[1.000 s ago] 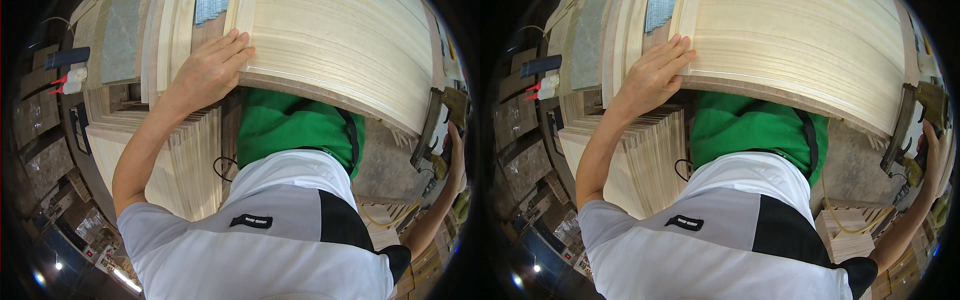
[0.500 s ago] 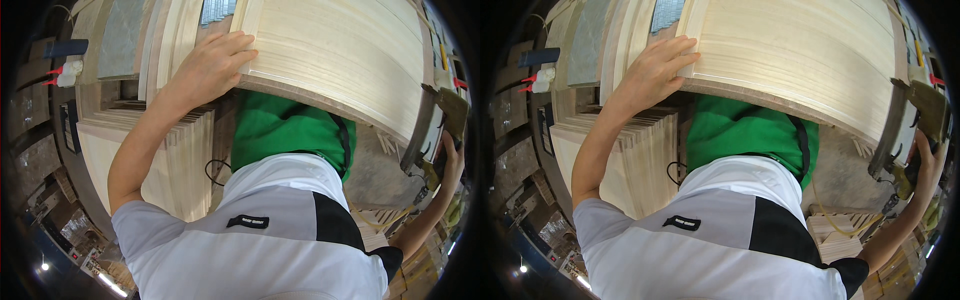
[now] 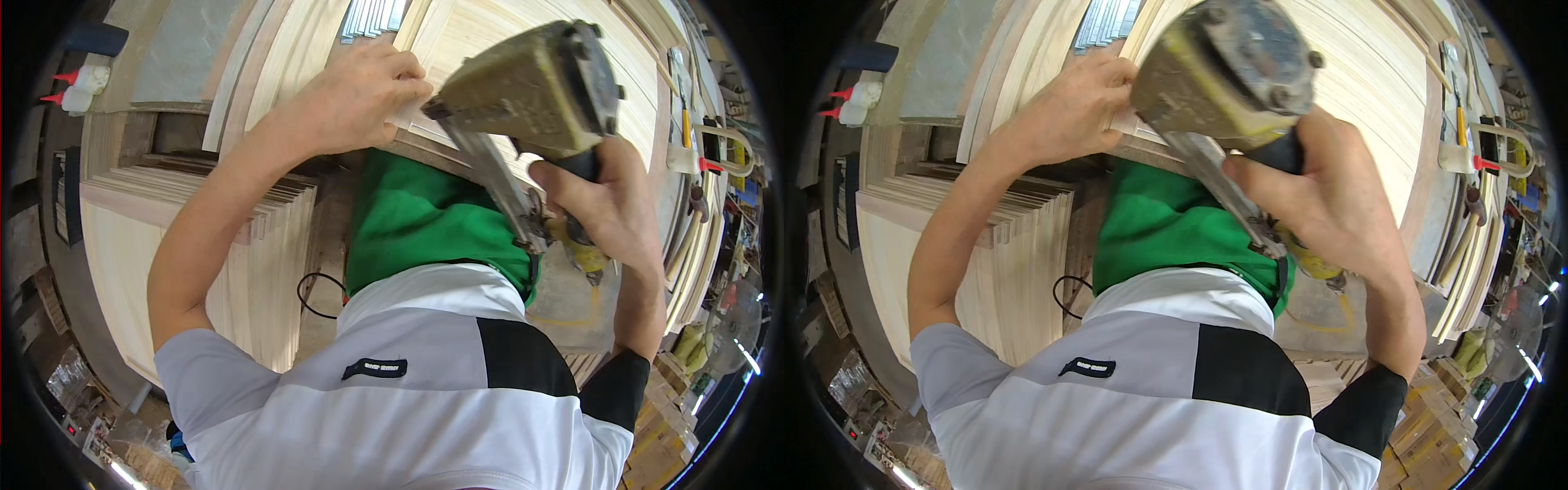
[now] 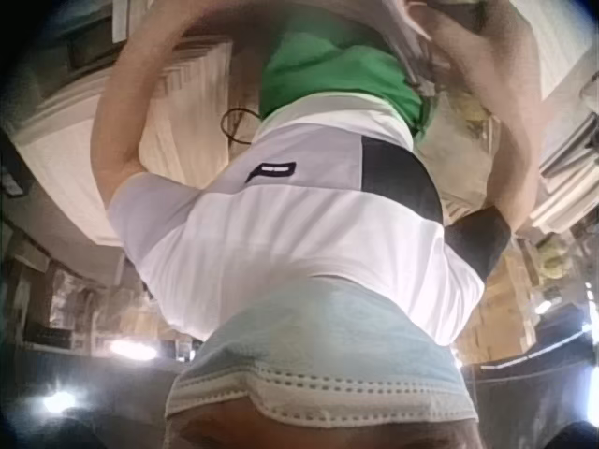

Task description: Assembling wooden furniture panels by applying glue and using a pneumatic stapler.

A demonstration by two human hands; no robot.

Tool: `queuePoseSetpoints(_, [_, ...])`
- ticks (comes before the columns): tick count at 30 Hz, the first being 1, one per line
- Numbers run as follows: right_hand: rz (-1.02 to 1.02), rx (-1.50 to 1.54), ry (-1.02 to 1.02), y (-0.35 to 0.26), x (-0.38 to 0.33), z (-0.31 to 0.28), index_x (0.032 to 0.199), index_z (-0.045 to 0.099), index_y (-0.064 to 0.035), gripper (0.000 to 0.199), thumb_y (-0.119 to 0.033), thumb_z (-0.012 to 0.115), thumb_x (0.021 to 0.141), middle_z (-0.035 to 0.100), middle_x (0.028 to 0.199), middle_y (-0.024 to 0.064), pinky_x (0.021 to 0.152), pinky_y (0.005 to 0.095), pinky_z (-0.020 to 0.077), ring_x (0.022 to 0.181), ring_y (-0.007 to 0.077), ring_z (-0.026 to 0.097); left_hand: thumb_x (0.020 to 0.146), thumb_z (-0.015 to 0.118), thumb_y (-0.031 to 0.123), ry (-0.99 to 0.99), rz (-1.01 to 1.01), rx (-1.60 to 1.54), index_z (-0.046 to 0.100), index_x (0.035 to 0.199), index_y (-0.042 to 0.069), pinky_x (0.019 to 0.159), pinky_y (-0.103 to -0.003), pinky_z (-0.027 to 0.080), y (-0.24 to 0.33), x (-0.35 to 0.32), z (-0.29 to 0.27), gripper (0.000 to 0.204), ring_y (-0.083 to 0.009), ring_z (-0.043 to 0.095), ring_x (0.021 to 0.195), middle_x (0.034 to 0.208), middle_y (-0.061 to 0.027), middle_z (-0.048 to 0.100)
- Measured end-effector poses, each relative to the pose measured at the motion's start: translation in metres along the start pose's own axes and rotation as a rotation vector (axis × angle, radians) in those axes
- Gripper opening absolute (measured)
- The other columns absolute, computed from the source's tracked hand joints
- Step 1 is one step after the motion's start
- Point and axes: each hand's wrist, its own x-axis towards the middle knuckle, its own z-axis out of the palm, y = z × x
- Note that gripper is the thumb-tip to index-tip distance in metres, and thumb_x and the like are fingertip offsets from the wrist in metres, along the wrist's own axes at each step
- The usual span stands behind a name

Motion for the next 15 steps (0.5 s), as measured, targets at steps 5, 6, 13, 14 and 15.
queuePoseSetpoints(5, [-0.027, -0.088, -0.042, 0.001, 0.017, 0.019, 0.086, 0.059, 0.0093, 0.035, -0.021, 0.072, 0.074, 0.055, 0.059, 0.0158, 0.055, 0.0334, 0.0447, 0.053, 0.0191, 0.052, 0.062, 0.069, 0.008, 0.059, -0.028, -0.031, 0.067, 0.091, 0.005, 0.088, -0.037, 0.044, -0.007, -0.002, 0.009, 0.029, -0.0247, 0.053, 0.097, 0.1, -0.0039, 0.059])
queuePoseSetpoints(6, [-0.023, -0.097, -0.049, 0.0, 0.019, 0.02, 0.086, 0.059, 0.0093, 0.035, -0.021, 0.072, 0.074, 0.055, 0.059, 0.0158, 0.055, 0.0334, 0.0447, 0.053, 0.0191, 0.052, 0.062, 0.069, 0.01, 0.073, -0.035, -0.037, 0.067, 0.089, 0.005, 0.088, -0.038, 0.043, -0.008, -0.003, 0.01, 0.027, -0.0241, 0.053, 0.098, 0.1, -0.0033, 0.059])
queuePoseSetpoints(13, [0.006, -0.166, -0.123, -0.018, 0.028, 0.021, 0.087, 0.057, 0.0088, 0.034, -0.02, 0.071, 0.076, 0.057, 0.062, 0.0206, 0.056, 0.0362, 0.0459, 0.055, 0.0282, 0.057, 0.064, 0.069, 0.013, 0.091, -0.041, -0.061, 0.067, 0.087, 0.005, 0.089, -0.039, 0.043, -0.014, -0.003, 0.012, 0.024, -0.025, 0.053, 0.097, 0.099, -0.0031, 0.059])
queuePoseSetpoints(14, [0.027, -0.172, -0.141, -0.022, 0.026, 0.02, 0.09, 0.057, 0.0084, 0.033, -0.019, 0.07, 0.077, 0.059, 0.065, 0.0225, 0.057, 0.0376, 0.0471, 0.058, 0.0329, 0.06, 0.064, 0.071, 0.015, 0.08, -0.04, -0.057, 0.067, 0.088, 0.006, 0.089, -0.04, 0.042, -0.013, -0.001, 0.01, 0.026, -0.0253, 0.053, 0.097, 0.099, -0.0035, 0.059])
queuePoseSetpoints(15, [0.027, -0.167, -0.134, -0.021, 0.023, 0.021, 0.09, 0.057, 0.0084, 0.033, -0.019, 0.07, 0.077, 0.059, 0.065, 0.0225, 0.057, 0.0376, 0.0471, 0.058, 0.0329, 0.06, 0.064, 0.073, 0.018, 0.068, -0.035, -0.052, 0.067, 0.09, 0.007, 0.089, -0.041, 0.042, -0.01, 0.002, 0.008, 0.028, -0.0257, 0.053, 0.097, 0.099, -0.0039, 0.058])
